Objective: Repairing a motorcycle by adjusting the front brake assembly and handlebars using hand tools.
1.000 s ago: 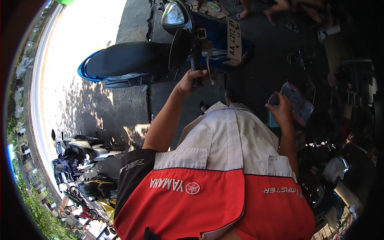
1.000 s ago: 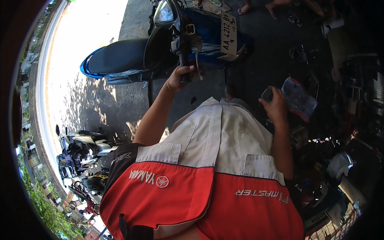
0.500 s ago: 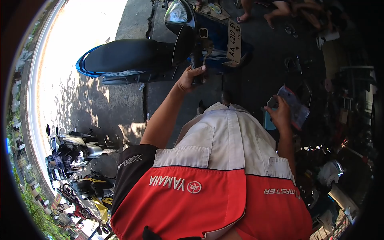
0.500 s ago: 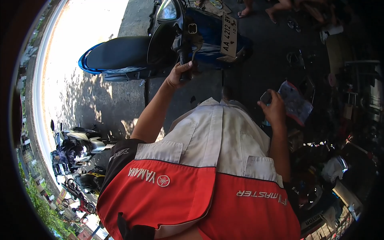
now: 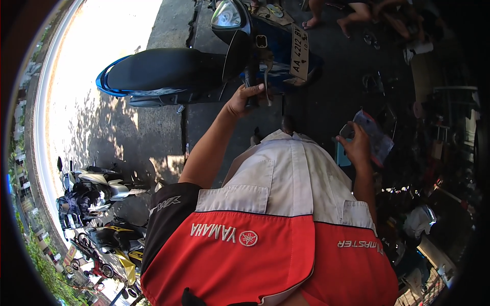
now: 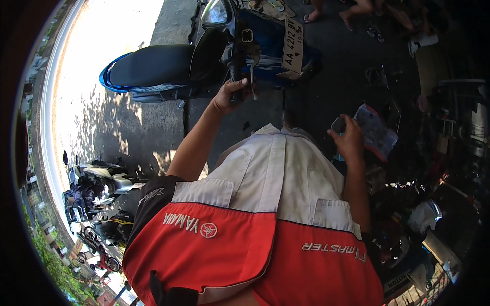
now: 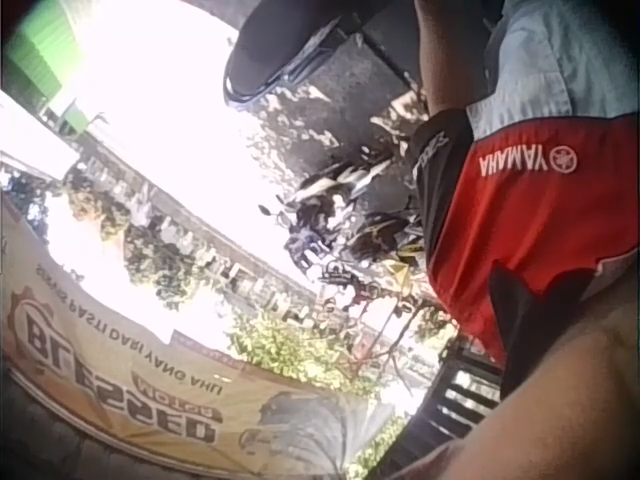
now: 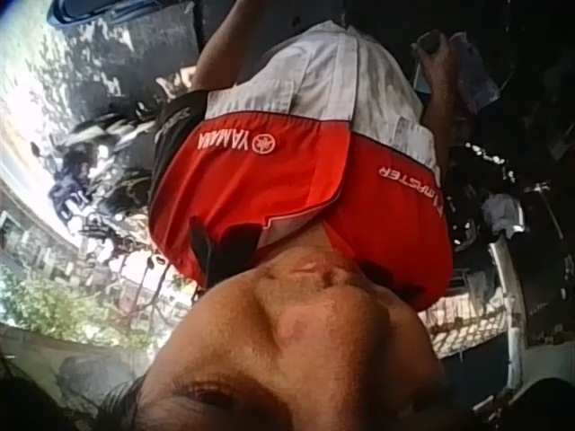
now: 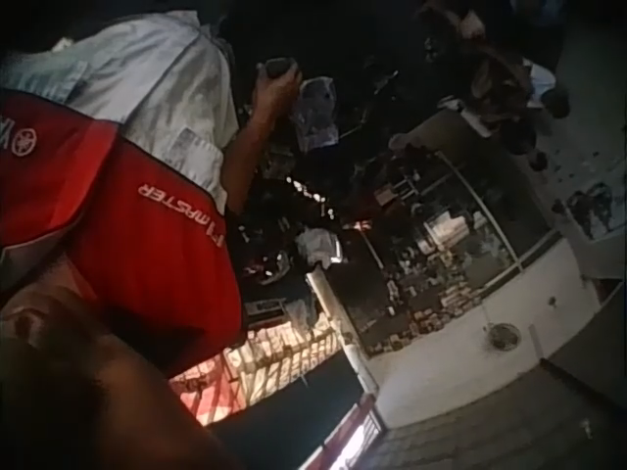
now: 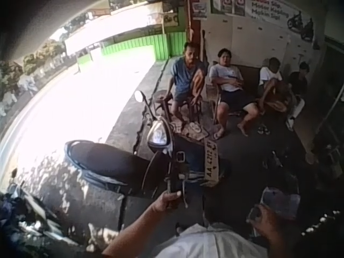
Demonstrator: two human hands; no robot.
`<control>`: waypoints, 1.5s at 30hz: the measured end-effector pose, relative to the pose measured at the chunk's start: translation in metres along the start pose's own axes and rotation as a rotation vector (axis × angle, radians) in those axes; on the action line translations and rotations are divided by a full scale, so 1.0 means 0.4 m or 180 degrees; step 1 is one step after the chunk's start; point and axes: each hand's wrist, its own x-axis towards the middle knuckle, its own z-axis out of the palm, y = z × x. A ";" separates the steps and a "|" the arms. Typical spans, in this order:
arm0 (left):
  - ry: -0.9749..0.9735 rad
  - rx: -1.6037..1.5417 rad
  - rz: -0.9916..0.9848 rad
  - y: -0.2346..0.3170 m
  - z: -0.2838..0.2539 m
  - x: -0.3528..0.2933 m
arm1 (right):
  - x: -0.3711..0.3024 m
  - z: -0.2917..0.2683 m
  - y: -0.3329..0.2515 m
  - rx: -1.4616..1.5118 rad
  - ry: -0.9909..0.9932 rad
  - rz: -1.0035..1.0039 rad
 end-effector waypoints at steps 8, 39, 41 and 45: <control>0.0433 0.0197 -0.0058 -0.017 -0.032 0.007 | 0.006 -0.007 -0.015 -0.0040 -0.0059 0.0062; -0.0203 -0.0620 -0.0010 0.017 0.081 -0.007 | 0.051 0.002 -0.037 -0.0076 -0.0157 -0.0128; -0.0080 -0.0359 -0.0013 0.013 0.051 -0.006 | 0.059 0.009 -0.028 -0.0105 -0.0190 -0.0152; 0.0011 0.0069 0.0015 0.000 -0.004 -0.004 | 0.081 0.016 -0.034 -0.0145 -0.0326 -0.0170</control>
